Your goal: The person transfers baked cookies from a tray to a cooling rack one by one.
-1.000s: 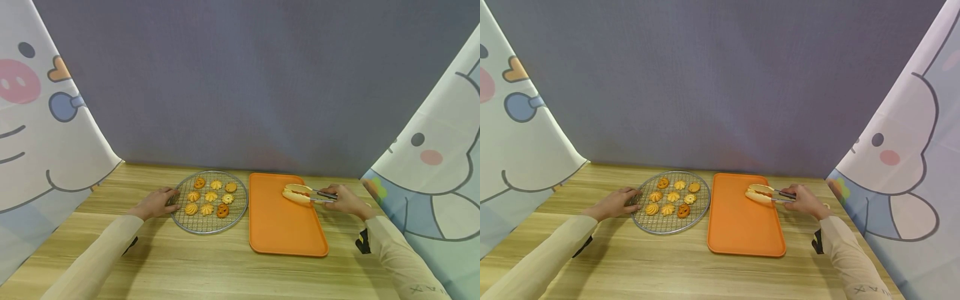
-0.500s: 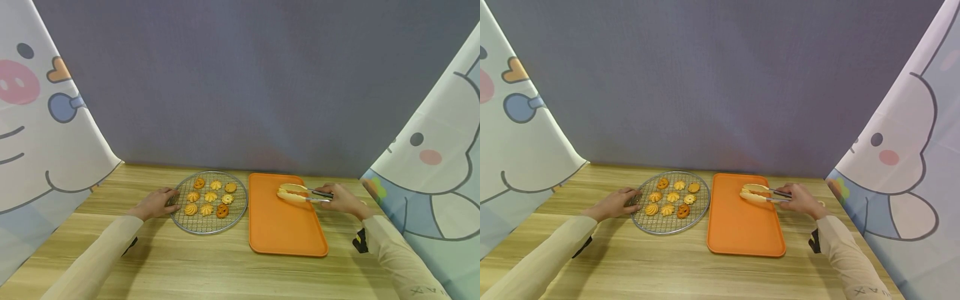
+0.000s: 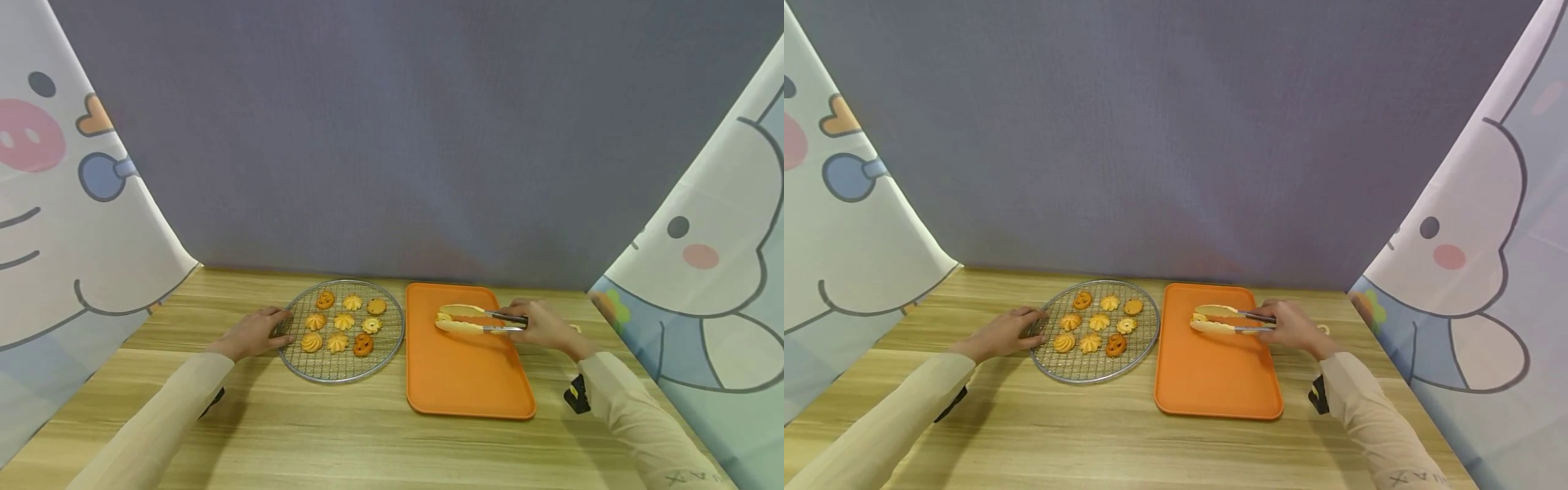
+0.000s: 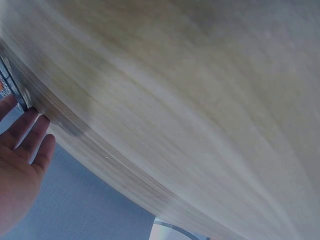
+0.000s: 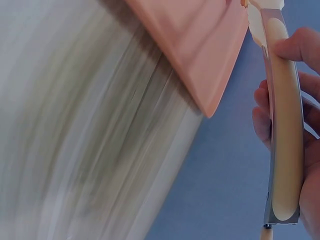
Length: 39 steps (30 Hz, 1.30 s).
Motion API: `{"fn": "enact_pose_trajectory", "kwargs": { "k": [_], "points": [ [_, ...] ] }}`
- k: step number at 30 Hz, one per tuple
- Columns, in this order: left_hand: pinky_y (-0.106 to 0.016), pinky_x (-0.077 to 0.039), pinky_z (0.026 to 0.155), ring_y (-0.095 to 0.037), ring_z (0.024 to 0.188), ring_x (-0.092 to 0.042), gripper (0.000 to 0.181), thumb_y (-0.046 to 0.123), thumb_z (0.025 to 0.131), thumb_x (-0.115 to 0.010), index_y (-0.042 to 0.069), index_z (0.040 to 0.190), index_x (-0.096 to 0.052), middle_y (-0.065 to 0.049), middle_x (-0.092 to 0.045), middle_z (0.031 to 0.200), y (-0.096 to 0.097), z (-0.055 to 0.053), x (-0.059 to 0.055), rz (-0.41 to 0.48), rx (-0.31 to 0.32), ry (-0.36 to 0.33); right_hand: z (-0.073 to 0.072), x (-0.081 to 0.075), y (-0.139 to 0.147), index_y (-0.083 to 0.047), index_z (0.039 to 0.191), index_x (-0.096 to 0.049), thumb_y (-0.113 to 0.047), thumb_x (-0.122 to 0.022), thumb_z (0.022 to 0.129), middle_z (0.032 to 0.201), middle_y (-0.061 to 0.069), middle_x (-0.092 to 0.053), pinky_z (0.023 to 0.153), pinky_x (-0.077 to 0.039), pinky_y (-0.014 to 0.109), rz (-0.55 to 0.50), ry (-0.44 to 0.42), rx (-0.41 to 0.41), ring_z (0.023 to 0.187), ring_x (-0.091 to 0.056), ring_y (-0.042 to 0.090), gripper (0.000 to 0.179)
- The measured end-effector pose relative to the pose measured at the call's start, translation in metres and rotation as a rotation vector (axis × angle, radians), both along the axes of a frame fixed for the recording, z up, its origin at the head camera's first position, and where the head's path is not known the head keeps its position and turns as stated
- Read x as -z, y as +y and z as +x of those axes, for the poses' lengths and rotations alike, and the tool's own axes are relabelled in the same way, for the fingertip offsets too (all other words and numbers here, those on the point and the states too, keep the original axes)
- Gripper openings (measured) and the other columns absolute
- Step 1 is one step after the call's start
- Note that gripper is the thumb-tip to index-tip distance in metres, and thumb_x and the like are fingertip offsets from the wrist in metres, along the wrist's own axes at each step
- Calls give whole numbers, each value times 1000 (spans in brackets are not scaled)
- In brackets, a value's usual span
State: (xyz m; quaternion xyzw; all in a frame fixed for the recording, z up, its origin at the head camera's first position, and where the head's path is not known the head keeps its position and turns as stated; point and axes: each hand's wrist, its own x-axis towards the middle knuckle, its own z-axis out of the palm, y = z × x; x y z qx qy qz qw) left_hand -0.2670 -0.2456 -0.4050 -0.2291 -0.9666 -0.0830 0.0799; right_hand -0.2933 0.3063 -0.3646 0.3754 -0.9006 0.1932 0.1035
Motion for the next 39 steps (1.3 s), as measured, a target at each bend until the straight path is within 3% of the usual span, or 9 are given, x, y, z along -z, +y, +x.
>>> {"fn": "enact_pose_trajectory", "kwargs": {
  "k": [8,14,23,31,39],
  "points": [
    [-56,-46,86,-43,101,-56,49,33,82,-66,0,116,-57,-23,-57,115,0,0,0,8,15,23,3,-4,-21,-3,105,-69,-8,-76,68,83,0,-62,46,-33,16,31,-13,-21,55,-34,-3,38],
    [-53,-48,84,-41,97,-58,46,32,82,-67,0,113,-59,-22,-59,111,0,0,0,14,37,56,6,-7,-39,-1,106,-68,-8,-76,67,92,8,-65,50,-36,17,43,-21,-48,61,-47,9,40],
    [-53,-48,84,-41,98,-58,46,30,81,-68,-1,113,-58,-23,-59,110,0,0,0,12,32,53,7,-12,-65,-5,109,-67,-10,-76,69,92,8,-64,55,-39,18,61,-40,-106,67,-52,16,42],
    [-53,-47,85,-41,99,-58,47,32,82,-67,0,115,-58,-23,-59,112,1,1,-1,14,18,37,5,-14,-89,-5,112,-66,-10,-75,72,94,6,-63,56,-45,19,34,-87,-183,71,-54,11,41],
    [-54,-47,86,-42,100,-57,48,32,82,-67,0,116,-57,-23,-58,113,0,-1,1,6,14,27,4,-14,-117,-5,112,-65,-12,-74,73,94,7,-63,57,-43,18,85,-58,-241,67,-53,10,41]
  ]
}}
